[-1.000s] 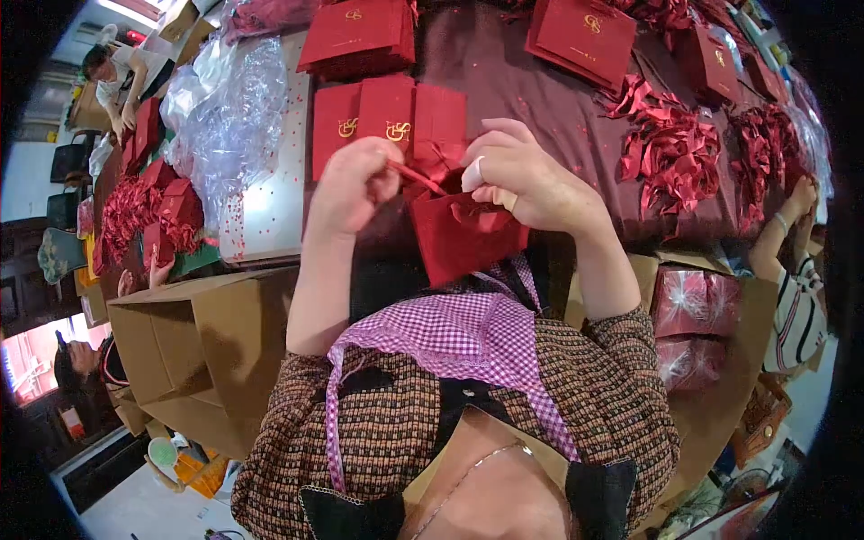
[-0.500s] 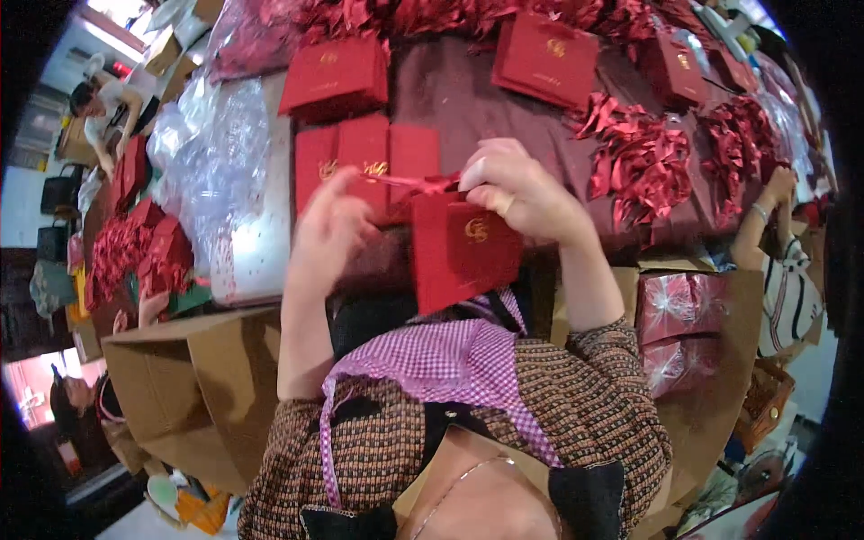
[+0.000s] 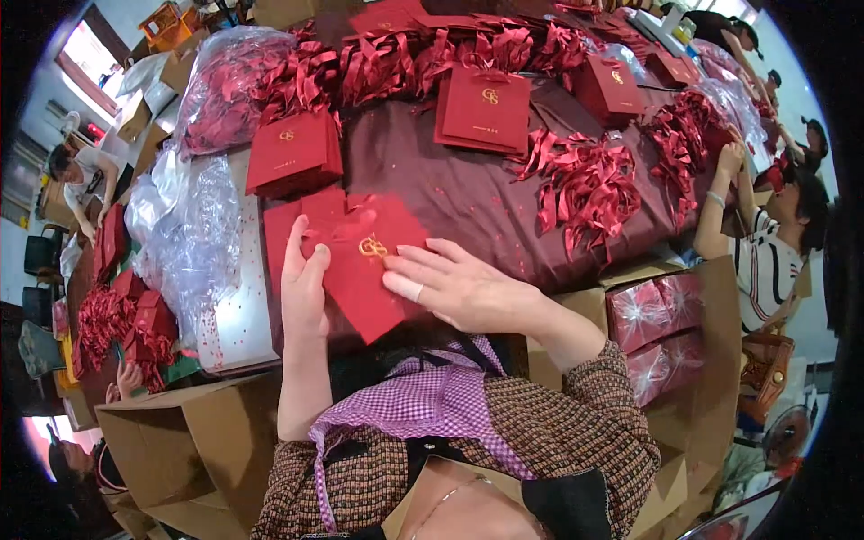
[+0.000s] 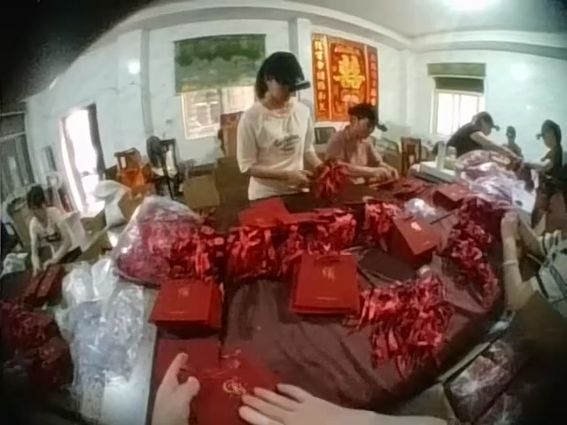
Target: The person assembles paper gift pouches by folding the pouches and threading and tying ribbons through them by hand.
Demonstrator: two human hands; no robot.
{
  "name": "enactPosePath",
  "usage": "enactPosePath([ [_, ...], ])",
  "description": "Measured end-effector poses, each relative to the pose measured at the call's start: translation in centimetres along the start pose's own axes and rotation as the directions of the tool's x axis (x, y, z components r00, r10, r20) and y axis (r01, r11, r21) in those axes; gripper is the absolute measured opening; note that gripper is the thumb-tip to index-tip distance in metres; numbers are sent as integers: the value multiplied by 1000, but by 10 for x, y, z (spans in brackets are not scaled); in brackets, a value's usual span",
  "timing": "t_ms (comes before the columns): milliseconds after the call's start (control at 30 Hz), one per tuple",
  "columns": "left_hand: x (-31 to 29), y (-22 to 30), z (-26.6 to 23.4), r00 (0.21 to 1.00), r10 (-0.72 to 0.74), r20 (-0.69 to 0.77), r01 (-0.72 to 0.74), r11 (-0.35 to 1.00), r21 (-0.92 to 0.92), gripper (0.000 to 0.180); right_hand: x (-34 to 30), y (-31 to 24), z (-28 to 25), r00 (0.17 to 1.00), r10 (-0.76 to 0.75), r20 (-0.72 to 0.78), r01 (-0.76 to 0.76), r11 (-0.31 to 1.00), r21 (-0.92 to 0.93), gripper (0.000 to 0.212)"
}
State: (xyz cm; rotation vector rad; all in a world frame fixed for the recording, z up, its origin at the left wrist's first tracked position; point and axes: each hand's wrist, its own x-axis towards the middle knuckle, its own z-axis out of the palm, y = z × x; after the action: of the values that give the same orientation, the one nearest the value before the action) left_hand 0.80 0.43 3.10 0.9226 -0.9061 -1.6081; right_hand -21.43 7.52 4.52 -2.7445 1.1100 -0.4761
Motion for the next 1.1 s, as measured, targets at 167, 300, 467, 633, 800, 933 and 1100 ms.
enactPosePath([
  [167, 2, 6, 3, 1000, 2, 22, 0, 994, -111, 52, 6, 28, -25, 887, 48, -459, -53, 999, 3, 36],
  [300, 1, 21, -15, 995, 94, 28, -93, 995, -23, 46, 18, 69, -65, 696, 104, -710, -278, 951, -133, 42],
  [467, 2, 13, -37, 989, 144, 22, -145, 988, 58, 21, 22, 170, -57, 676, 127, -725, -628, 615, -478, 39],
  [633, -2, 5, -48, 992, 128, -10, -124, 972, 201, 19, -7, 238, 15, 805, 507, -309, -594, 688, -418, 38],
  [800, -8, 7, -78, 984, 153, -89, -117, 940, 321, 18, -25, 245, -22, 600, 439, -668, -528, 846, 81, 32],
  [933, -7, 6, -82, 984, 150, -91, -120, 953, 280, 17, -76, 273, -29, 482, 705, -520, -818, 575, 21, 34],
  [1100, -6, 4, -82, 979, 178, -103, -129, 923, 363, 17, -111, 266, -11, 598, 792, -126, -800, 598, -40, 49],
])
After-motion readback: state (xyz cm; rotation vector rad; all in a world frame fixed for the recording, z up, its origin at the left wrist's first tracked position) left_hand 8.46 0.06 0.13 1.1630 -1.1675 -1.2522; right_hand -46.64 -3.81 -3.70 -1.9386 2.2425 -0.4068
